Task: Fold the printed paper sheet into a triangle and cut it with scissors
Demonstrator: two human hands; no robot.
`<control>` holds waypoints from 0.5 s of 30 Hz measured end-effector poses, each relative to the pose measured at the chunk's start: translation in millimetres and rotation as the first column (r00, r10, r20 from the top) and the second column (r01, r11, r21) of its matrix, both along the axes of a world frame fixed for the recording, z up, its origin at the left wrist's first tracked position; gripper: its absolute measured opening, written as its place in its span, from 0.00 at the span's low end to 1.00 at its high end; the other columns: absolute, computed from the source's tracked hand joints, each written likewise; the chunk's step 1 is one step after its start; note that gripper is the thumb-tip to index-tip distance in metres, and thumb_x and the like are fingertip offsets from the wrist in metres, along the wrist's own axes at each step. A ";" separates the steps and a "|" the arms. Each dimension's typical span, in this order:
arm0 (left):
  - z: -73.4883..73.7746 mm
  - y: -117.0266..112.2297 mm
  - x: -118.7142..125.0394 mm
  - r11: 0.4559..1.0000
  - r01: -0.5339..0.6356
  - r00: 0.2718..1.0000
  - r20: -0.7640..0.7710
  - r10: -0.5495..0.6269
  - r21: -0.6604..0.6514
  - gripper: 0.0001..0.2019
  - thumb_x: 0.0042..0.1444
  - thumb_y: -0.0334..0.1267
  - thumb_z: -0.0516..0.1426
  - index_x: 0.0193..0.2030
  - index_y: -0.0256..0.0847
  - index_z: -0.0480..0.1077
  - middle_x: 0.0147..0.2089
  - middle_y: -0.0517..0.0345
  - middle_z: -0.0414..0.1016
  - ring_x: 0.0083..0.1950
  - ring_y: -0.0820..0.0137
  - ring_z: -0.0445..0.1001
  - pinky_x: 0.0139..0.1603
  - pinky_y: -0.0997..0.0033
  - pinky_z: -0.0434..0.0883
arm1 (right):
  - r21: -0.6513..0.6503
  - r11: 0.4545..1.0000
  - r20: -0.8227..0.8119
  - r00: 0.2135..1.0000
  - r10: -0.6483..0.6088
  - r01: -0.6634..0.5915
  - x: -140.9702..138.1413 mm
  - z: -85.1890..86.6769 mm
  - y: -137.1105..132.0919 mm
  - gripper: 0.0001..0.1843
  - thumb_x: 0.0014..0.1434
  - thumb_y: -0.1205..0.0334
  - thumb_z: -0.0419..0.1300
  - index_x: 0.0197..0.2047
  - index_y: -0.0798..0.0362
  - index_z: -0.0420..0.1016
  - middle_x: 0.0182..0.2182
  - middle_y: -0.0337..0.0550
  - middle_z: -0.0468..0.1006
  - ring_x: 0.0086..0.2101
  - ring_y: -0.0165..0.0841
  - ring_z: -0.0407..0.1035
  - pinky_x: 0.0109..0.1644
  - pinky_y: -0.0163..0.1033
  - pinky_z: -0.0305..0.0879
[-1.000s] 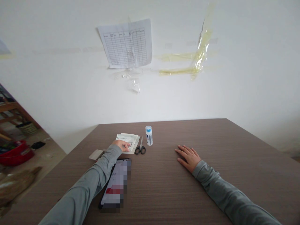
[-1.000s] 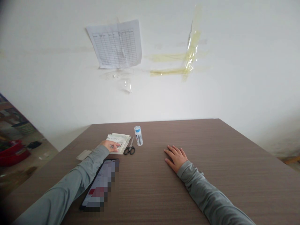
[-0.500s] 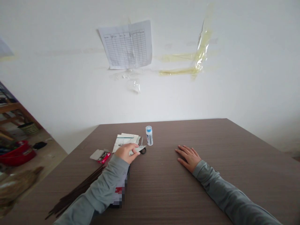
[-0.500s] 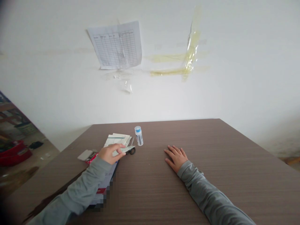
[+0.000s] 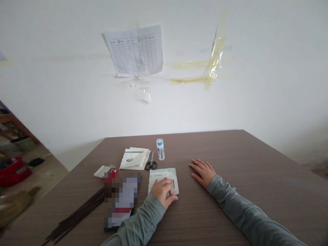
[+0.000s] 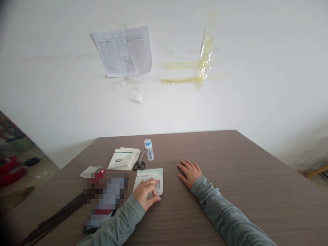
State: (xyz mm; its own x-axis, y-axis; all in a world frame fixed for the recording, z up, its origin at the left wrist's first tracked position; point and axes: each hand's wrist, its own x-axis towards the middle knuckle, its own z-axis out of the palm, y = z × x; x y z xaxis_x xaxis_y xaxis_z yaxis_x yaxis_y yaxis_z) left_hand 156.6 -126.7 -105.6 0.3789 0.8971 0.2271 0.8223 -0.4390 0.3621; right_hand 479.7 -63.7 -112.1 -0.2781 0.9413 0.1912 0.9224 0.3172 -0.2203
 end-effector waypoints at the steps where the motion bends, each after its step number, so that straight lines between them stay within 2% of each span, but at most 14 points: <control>1: -2.4 1.1 3.4 1.000 -0.001 1.000 -0.007 0.001 -0.006 0.10 0.62 0.31 0.80 0.40 0.52 0.90 0.74 0.48 0.97 0.83 0.36 0.90 0.86 0.21 0.83 | 0.006 1.000 0.004 1.000 -0.002 0.002 -0.2 -2.2 0.5 0.33 0.85 0.47 0.62 0.86 0.35 0.86 0.89 0.51 0.80 0.87 0.62 0.72 0.91 0.83 0.68; 3: -1.7 8.4 7.8 1.000 -0.020 1.000 -0.012 0.019 -0.006 0.13 0.56 0.31 0.84 0.42 0.53 0.91 0.73 0.47 0.98 0.81 0.34 0.91 0.85 0.22 0.85 | -0.006 1.000 0.009 1.000 -0.013 0.013 0.4 -4.2 1.9 0.33 0.84 0.47 0.63 0.86 0.36 0.86 0.89 0.52 0.80 0.87 0.62 0.72 0.91 0.83 0.68; 4: 1.5 13.7 8.1 0.999 -0.013 1.000 0.009 0.013 0.033 0.15 0.56 0.31 0.84 0.45 0.53 0.92 0.73 0.45 0.97 0.81 0.34 0.91 0.83 0.27 0.88 | -0.010 1.000 0.001 1.000 -0.016 0.016 0.9 -4.2 2.6 0.33 0.83 0.48 0.63 0.86 0.37 0.87 0.88 0.52 0.80 0.87 0.63 0.73 0.91 0.84 0.68; 5: 6.4 19.3 7.3 0.995 0.007 0.999 0.037 -0.010 0.095 0.15 0.58 0.31 0.82 0.49 0.53 0.93 0.73 0.44 0.97 0.80 0.37 0.92 0.83 0.32 0.89 | -0.003 1.000 -0.016 1.000 -0.013 0.013 1.1 -3.8 3.3 0.33 0.83 0.49 0.64 0.85 0.39 0.87 0.88 0.53 0.80 0.87 0.63 0.73 0.91 0.85 0.69; 7: 17.6 28.1 3.4 0.977 0.021 0.998 0.056 -0.033 0.214 0.14 0.72 0.31 0.73 0.60 0.50 0.94 0.72 0.43 0.97 0.78 0.45 0.93 0.83 0.38 0.90 | 0.063 0.998 -0.082 0.996 0.026 -0.021 -0.8 -3.4 4.2 0.32 0.83 0.52 0.62 0.84 0.41 0.88 0.88 0.55 0.81 0.86 0.62 0.74 0.90 0.85 0.69; 8: 22.1 30.1 1.6 0.964 -0.037 0.998 0.051 0.024 0.264 0.16 0.76 0.30 0.69 0.63 0.49 0.93 0.72 0.42 0.97 0.77 0.46 0.94 0.82 0.38 0.90 | 0.117 0.992 -0.121 0.991 0.060 -0.046 -3.5 -4.0 4.2 0.32 0.83 0.54 0.61 0.84 0.41 0.88 0.87 0.56 0.81 0.86 0.62 0.74 0.91 0.84 0.69; 10: 25.5 28.5 0.7 0.952 -0.122 0.993 0.040 0.115 0.281 0.21 0.77 0.29 0.67 0.71 0.40 0.91 0.75 0.31 0.94 0.80 0.36 0.92 0.85 0.28 0.87 | 0.228 0.969 -0.182 0.973 0.138 -0.095 -13.1 -7.6 2.5 0.32 0.83 0.57 0.61 0.84 0.42 0.88 0.86 0.58 0.83 0.85 0.60 0.76 0.90 0.82 0.70; 12: 20.7 21.7 4.8 0.944 -0.206 0.972 -0.056 0.228 0.256 0.23 0.78 0.29 0.65 0.75 0.37 0.91 0.78 0.26 0.92 0.84 0.30 0.88 0.86 0.24 0.85 | 0.293 0.942 -0.204 0.951 0.232 -0.167 -27.6 -14.0 -1.9 0.33 0.82 0.59 0.62 0.84 0.45 0.88 0.86 0.61 0.82 0.84 0.60 0.78 0.89 0.78 0.74; 15: 5.9 12.7 16.2 0.950 -0.213 0.964 -0.111 0.242 0.227 0.27 0.80 0.29 0.60 0.78 0.33 0.90 0.84 0.22 0.86 0.87 0.28 0.85 0.88 0.20 0.82 | 0.280 0.926 -0.179 0.934 0.310 -0.253 -53.5 -24.6 -12.6 0.35 0.81 0.58 0.63 0.86 0.47 0.86 0.89 0.61 0.79 0.84 0.61 0.78 0.90 0.72 0.75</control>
State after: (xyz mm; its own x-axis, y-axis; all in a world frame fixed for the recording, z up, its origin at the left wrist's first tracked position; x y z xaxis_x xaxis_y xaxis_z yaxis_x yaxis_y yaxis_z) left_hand 172.7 -114.0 -99.7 0.2107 0.9000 0.3817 0.9441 -0.2886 0.1594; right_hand 426.2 -76.3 -136.7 -0.4499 0.7440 0.4941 0.7254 0.6271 -0.2837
